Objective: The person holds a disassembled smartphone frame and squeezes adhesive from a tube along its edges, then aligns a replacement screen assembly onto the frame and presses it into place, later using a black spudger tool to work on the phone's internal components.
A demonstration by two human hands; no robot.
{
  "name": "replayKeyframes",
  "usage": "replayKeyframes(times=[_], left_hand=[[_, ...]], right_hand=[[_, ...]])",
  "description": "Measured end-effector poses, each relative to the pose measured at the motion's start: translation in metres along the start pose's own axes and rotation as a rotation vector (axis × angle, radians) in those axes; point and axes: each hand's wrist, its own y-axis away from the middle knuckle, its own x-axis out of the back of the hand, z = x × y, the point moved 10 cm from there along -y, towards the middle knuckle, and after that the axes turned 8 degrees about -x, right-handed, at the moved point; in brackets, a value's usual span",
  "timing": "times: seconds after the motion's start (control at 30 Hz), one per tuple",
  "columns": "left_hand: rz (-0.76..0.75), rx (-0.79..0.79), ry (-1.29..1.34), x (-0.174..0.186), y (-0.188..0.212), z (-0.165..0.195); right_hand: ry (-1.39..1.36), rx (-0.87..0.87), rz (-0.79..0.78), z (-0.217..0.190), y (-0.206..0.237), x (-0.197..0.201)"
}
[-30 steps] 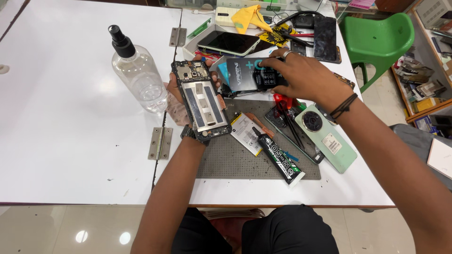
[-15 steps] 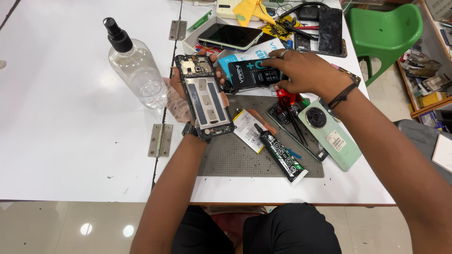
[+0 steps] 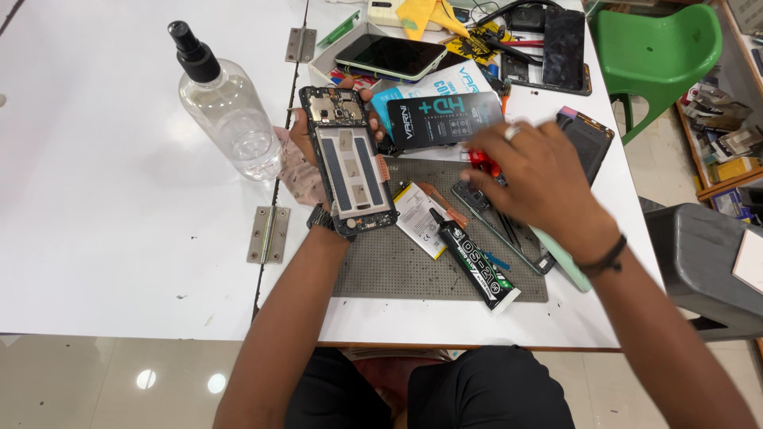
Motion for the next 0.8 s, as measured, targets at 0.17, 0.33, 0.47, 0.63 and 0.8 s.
replayKeyframes(times=[0.17, 0.33, 0.47, 0.63, 0.8], left_hand=[[-0.031, 0.074, -0.032, 0.002, 0.0, -0.003], [0.044, 0.088, -0.06, 0.01, 0.005, -0.005], [0.029, 0.061, -0.037, 0.012, 0.006, -0.005], [0.011, -0.01, 0.031, 0.013, 0.008, -0.006], [0.211, -0.047, -0.016, 0.034, 0.02, -0.006]], right_hand=[[-0.072, -0.351, -0.245, 0.007, 0.038, -0.039], [-0.054, -0.37, -0.362, -0.007, 0.052, -0.057], [-0.001, -0.413, -0.446, -0.004, 0.062, -0.065], [-0.131, -0.426, -0.328, 0.0, 0.062, -0.063], [-0.779, -0.491, -0.06, 0.043, 0.05, -0.029]])
